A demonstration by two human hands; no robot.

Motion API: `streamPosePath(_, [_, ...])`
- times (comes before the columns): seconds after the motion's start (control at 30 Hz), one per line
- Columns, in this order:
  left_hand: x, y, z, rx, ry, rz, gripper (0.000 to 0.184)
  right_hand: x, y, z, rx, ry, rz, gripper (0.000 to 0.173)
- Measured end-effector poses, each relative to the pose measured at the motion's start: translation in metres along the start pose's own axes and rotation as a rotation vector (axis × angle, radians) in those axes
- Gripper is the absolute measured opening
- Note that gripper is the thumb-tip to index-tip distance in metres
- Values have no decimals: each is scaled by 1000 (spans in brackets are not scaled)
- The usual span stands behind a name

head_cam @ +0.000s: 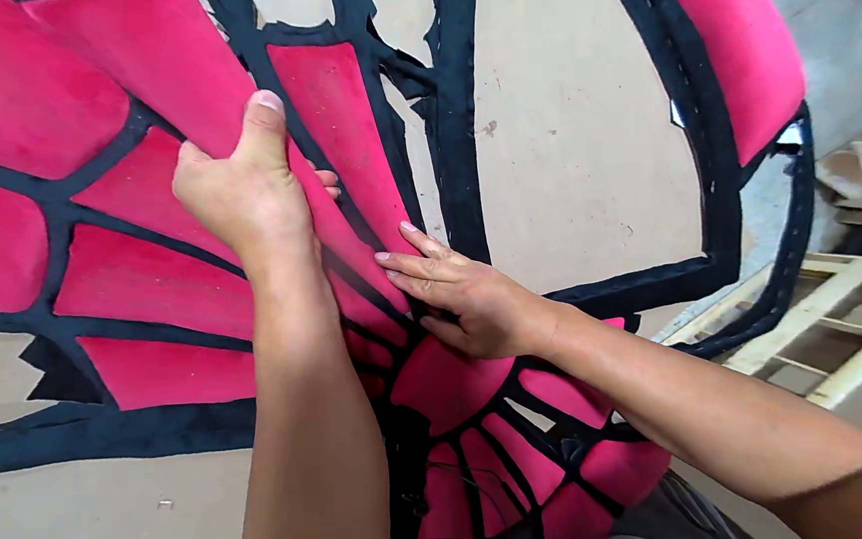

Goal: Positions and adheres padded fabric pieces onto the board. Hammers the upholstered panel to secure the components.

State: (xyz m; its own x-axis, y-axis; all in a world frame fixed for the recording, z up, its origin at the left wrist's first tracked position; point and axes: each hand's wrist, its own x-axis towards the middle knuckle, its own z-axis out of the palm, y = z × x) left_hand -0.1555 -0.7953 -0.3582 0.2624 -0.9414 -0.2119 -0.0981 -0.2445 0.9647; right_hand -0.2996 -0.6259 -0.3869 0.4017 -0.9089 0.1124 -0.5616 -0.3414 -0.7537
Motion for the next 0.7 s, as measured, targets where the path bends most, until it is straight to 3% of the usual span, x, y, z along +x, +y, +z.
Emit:
streamPosePath(0.53, [-22, -10, 0, 62, 55, 47, 38, 0, -2, 0, -41, -55, 4, 49])
streamPosePath(0.6, [-25, -9, -2, 172, 67, 31, 48, 1, -7, -9, 18, 16, 45, 46])
streamPosePath(0.7, [-24, -4, 4, 230, 111, -13, 60, 50, 12, -32, -9, 319, 71, 34])
